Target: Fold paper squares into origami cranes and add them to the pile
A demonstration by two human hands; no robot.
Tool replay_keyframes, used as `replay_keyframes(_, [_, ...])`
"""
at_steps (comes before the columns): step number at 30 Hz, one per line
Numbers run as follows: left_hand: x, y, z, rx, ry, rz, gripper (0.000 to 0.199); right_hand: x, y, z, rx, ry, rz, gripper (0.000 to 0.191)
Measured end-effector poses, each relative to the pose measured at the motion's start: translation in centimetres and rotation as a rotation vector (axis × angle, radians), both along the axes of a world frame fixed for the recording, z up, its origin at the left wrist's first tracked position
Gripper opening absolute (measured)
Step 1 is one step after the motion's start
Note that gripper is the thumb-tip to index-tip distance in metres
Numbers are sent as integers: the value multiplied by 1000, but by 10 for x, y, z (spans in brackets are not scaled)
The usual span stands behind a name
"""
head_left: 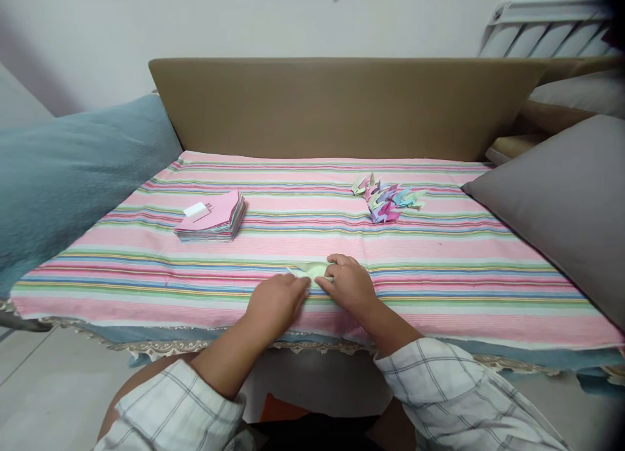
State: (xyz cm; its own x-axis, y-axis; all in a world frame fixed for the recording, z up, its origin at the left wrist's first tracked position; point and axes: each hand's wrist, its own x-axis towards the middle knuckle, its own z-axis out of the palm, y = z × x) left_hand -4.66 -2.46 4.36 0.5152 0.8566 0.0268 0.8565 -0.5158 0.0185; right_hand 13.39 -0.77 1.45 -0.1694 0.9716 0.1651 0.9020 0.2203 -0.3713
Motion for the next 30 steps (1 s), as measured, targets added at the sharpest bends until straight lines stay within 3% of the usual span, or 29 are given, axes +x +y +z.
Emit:
replay_keyframes(3, [3,-12,-13,-54,91,-18,44,0,-1,0,-1,7,-3,22])
replay_keyframes(6, [1,-12,-18,-53,113,6,47,0,-2,1,-2,9,-2,21])
replay_keyframes(21, [-7,-5,-8,-107,134,143,57,0,-1,-3,10,13,4,22])
replay_keyframes(30, [-11,-1,-10,-123,87,174,62,1,-1,-3,14,25,11,21])
